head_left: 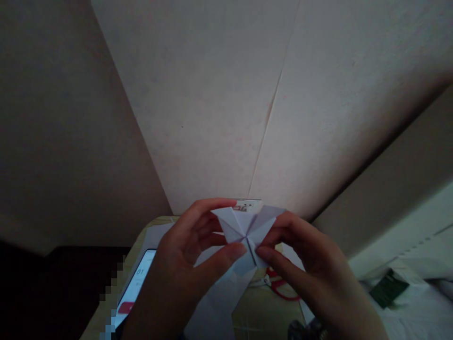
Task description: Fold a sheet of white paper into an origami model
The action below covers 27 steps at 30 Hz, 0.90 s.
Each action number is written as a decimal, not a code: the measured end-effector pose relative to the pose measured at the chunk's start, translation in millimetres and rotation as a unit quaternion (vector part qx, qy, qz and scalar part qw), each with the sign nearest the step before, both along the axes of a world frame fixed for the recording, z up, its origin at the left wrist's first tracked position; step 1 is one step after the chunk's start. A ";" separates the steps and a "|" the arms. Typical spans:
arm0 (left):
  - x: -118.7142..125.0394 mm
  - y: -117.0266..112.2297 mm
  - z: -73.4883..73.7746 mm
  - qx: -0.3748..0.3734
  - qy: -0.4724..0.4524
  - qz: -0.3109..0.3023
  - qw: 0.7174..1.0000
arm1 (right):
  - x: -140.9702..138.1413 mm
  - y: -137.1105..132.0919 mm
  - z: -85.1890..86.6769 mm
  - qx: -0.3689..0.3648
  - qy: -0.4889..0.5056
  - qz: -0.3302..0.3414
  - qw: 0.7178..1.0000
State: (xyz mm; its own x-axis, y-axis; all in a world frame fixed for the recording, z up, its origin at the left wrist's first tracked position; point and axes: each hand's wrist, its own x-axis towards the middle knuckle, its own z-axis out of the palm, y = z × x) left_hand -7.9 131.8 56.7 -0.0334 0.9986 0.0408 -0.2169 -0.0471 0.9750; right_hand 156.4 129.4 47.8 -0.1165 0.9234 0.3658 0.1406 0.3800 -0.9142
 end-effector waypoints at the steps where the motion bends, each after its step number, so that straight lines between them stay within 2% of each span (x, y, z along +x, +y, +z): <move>1: 0.0 1.1 -0.7 0.003 0.000 -0.004 1.000 | -0.1 0.0 -0.5 0.001 0.000 -0.001 1.000; 4: -1.3 3.8 -2.6 0.013 0.022 0.003 1.000 | 0.3 0.1 -1.3 0.020 -0.031 -0.007 0.999; 7: -4.0 3.8 -3.2 0.042 0.037 0.012 0.998 | 1.2 0.6 0.2 0.079 -0.084 -0.017 0.993; 12: -7.5 0.3 -3.6 0.084 -0.001 -0.060 0.995 | 1.1 0.3 -0.3 0.200 -0.101 -0.022 0.974; 13: -7.7 -0.2 -3.7 0.092 -0.006 -0.056 0.994 | 0.9 -0.3 -1.9 0.228 -0.099 -0.041 0.968; 17: -9.0 1.5 -4.5 0.101 -0.024 0.034 0.994 | 0.3 -3.5 -9.8 0.324 -0.105 -0.115 0.933; 19: -11.8 5.5 -6.0 0.081 -0.022 0.044 0.996 | -0.4 -3.8 -12.8 0.354 -0.121 -0.149 0.915; 21: -15.7 10.7 -8.7 0.046 -0.047 0.010 0.998 | -1.2 -2.4 -15.1 0.369 -0.128 -0.172 0.904; 23: -19.4 15.1 -11.8 0.009 -0.107 -0.078 0.991 | -1.9 0.0 -17.0 0.381 -0.125 -0.181 0.898; 25: -21.3 16.6 -13.8 -0.024 -0.161 -0.174 0.971 | -2.0 2.3 -18.2 0.413 -0.122 -0.180 0.884; 27: -21.1 14.4 -13.4 -0.041 -0.165 -0.145 0.975 | -1.5 3.7 -18.6 0.438 -0.126 -0.178 0.872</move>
State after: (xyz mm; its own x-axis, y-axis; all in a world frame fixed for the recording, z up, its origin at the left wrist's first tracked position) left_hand -29.1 146.2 43.3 0.2522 0.9677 -0.0046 -0.5120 0.1375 0.8479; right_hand 154.9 133.0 29.3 -0.0583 0.2962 0.9533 0.5468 0.8085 -0.2177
